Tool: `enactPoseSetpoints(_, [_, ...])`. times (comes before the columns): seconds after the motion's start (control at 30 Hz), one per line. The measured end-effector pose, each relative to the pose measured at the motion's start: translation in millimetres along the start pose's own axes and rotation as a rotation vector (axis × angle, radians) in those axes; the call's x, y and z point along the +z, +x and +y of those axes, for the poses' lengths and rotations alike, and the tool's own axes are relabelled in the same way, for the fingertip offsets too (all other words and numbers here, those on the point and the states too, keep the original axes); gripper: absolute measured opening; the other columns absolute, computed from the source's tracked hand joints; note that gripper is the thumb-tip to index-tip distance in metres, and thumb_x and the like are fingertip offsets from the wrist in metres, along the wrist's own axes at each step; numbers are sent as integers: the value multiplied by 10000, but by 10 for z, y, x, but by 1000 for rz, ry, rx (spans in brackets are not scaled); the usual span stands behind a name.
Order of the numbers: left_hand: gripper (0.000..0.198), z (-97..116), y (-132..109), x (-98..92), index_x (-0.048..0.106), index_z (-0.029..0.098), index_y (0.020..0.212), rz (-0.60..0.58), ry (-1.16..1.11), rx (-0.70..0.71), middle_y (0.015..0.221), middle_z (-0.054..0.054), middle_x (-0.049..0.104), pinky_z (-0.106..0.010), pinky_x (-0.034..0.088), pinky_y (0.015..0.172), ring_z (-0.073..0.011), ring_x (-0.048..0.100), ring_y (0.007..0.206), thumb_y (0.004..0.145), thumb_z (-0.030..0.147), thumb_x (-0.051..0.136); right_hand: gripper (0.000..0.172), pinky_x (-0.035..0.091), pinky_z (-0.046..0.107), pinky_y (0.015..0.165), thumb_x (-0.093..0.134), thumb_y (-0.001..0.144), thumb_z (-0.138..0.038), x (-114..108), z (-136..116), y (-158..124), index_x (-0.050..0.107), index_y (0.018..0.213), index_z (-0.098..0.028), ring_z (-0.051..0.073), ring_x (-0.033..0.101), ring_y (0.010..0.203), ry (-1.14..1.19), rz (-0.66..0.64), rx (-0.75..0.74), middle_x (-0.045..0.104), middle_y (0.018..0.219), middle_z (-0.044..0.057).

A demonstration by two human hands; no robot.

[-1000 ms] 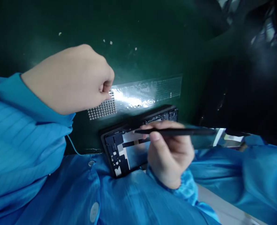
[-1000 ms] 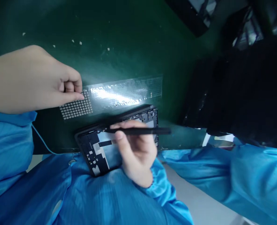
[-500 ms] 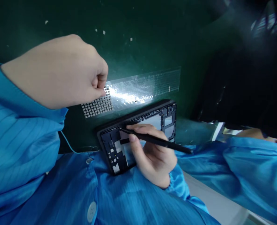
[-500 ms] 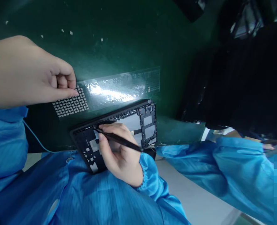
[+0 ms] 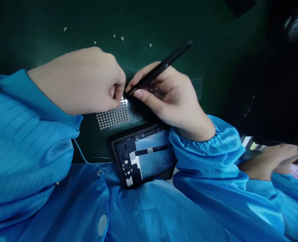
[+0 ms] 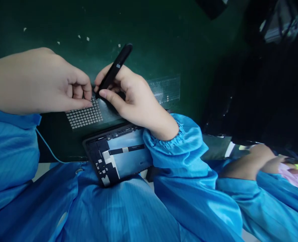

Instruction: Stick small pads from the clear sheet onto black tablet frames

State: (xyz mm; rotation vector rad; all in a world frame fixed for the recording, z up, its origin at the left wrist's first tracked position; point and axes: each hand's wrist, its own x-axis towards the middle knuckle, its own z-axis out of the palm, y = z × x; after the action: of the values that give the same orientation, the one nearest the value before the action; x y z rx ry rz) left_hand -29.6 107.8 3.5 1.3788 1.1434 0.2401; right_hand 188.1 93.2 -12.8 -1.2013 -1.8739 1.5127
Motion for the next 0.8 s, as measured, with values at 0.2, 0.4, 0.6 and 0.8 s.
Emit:
enactPoseSetpoints(0.2, [243, -27, -8, -11, 705, 61, 606, 59, 254, -47, 536, 66, 358, -147, 585, 770, -157, 729, 855, 768, -73, 829, 394, 688, 414, 1052, 882, 924, -589, -74, -76, -61, 745, 1060, -246, 221, 812, 1059, 16, -26, 32, 810, 1064, 9])
enactPoseSetpoints(0.4, [250, -140, 9, -33, 705, 80, 630, 59, 312, 19, 599, 45, 432, -124, 544, 759, -178, 730, 907, 744, 15, 918, 100, 707, 368, 941, 761, 1058, -310, 407, -75, -1004, 726, 1150, -292, 187, 804, 986, 90, 586, 88, 783, 1064, 20])
enactPoseSetpoints(0.6, [227, -300, 17, -72, 754, 104, 775, 74, 641, 139, 681, 29, 526, -583, 610, 1134, -346, 754, 1192, 882, 284, 841, 257, 706, 340, 930, 694, 1045, -122, 878, 126, -1403, 694, 1246, -282, 172, 789, 1044, 26, 762, -81, 764, 1096, 35])
enactPoseSetpoints(0.8, [752, -333, -29, -133, 740, 166, 858, 43, 731, 152, 790, 15, 650, -671, 519, 1233, -358, 767, 1206, 897, 818, 367, 349, 694, 364, 906, 694, 983, -19, 804, 141, -1366, 684, 1266, -223, 186, 778, 1044, -180, 690, -197, 759, 1091, 58])
